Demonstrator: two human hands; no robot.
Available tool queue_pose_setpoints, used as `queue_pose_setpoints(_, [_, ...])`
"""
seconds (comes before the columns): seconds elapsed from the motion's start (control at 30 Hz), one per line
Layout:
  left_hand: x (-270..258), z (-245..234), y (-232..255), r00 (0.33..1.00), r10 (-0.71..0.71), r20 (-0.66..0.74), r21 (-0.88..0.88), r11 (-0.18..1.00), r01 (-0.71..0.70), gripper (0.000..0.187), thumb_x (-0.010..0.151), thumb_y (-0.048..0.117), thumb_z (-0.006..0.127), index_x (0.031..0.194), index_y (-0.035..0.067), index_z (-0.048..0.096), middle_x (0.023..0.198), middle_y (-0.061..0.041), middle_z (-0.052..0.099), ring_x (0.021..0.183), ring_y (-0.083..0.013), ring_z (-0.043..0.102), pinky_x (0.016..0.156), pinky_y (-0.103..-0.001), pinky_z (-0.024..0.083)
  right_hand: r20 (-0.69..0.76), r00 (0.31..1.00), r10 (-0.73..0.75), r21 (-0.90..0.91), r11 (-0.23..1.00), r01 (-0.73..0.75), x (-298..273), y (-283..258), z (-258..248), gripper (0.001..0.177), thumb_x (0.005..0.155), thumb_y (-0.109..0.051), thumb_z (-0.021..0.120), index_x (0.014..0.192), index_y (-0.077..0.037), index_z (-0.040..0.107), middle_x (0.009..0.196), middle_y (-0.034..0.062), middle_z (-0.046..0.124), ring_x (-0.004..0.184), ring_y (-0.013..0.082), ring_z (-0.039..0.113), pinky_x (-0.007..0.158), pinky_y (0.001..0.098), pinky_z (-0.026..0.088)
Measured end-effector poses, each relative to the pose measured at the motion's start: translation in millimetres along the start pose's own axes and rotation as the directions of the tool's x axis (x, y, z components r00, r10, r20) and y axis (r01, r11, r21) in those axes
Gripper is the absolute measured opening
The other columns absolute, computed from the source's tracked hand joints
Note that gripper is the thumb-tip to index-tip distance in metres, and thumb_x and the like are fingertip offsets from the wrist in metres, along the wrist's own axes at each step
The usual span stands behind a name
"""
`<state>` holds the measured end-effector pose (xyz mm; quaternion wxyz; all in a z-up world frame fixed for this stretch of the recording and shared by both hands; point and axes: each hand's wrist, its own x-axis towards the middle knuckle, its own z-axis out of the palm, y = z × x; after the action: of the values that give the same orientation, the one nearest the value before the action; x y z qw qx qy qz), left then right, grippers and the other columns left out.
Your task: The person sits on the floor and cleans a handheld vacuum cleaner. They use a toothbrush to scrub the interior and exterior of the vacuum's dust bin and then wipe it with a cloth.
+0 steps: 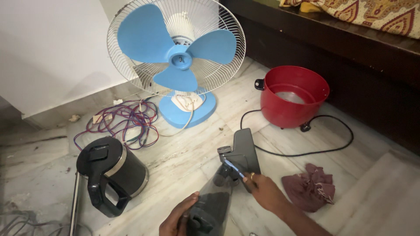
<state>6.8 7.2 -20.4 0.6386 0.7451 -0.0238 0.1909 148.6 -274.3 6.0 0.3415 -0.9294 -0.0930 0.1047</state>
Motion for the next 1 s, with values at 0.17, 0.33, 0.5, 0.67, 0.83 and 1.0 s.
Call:
queue_pose_setpoints(0.17, [-3.1,3.3,-1.9,0.997,0.069,-0.039,-0.043,0.997,-0.071,0.049,0.087,-0.023,0.042,0.117,-0.002,0.075,0.128,-0.020,0.076,0.130,-0.0288,0.068,0.115,-0.040,0.045,0.046,0.989,-0.144,0.148,0.980,0.135,4.1,10.4,-6.8,0.036,0.098,-0.033,0.055,0.115,-0.006,0.071,0.082,0.0206,0.071,0.076,0.0362,0.066,0.073,0.0426,0.052])
queue_pose_setpoints(0.33, [-3.8,-0.9,-6.5,1.000,0.014,-0.017,0.002,1.000,-0.014,0.053,0.083,-0.024,0.039,0.117,-0.003,0.074,0.129,-0.020,0.075,0.132,-0.0289,0.065,0.115,-0.040,0.041,0.101,0.991,-0.087,0.058,0.995,0.082,5.8,6.1,-3.3,0.041,0.103,-0.037,0.054,0.096,0.001,0.067,0.078,0.0254,0.063,0.074,0.0417,0.059,0.073,0.0458,0.051])
queue_pose_setpoints(0.5, [-2.8,-1.3,-11.5,0.997,-0.019,-0.073,0.040,0.999,0.022,0.039,0.091,-0.014,0.046,0.117,-0.003,0.073,0.125,-0.020,0.077,0.130,-0.0288,0.067,0.116,-0.040,0.042,0.066,0.991,-0.112,0.013,0.994,0.112,12.3,4.6,2.0,0.041,0.102,-0.036,0.053,0.088,0.000,0.064,0.082,0.0245,0.066,0.079,0.0427,0.062,0.075,0.0481,0.048])
queue_pose_setpoints(0.67, [-6.9,1.6,-19.7,0.992,-0.049,-0.118,-0.038,0.998,0.044,0.032,0.098,-0.002,0.048,0.120,-0.004,0.072,0.124,-0.020,0.078,0.127,-0.0300,0.069,0.114,-0.041,0.045,0.117,0.992,-0.039,0.034,0.999,0.035,3.0,7.5,3.0,0.039,0.100,-0.036,0.054,0.087,0.000,0.063,0.081,0.0252,0.066,0.079,0.0425,0.063,0.076,0.0492,0.048])
queue_pose_setpoints(0.83, [-3.1,-5.2,-30.0,0.990,-0.121,-0.068,0.025,0.992,0.123,0.032,0.099,0.005,0.051,0.122,-0.001,0.072,0.127,-0.017,0.077,0.130,-0.0276,0.066,0.115,-0.040,0.045,0.108,0.993,-0.053,0.017,0.999,0.051,6.4,-0.6,3.6,0.037,0.100,-0.035,0.053,0.087,-0.001,0.063,0.082,0.0248,0.066,0.080,0.0431,0.064,0.075,0.0500,0.049])
queue_pose_setpoints(1.0, [-4.5,-6.1,-31.3,0.996,-0.047,-0.076,0.003,0.999,0.048,0.030,0.100,0.004,0.053,0.122,-0.001,0.072,0.127,-0.017,0.078,0.131,-0.0276,0.067,0.116,-0.041,0.044,0.091,0.992,-0.091,-0.060,0.993,0.097,22.2,-12.8,9.1,0.036,0.100,-0.037,0.052,0.091,-0.004,0.064,0.084,0.0226,0.069,0.085,0.0438,0.065,0.076,0.0528,0.050])
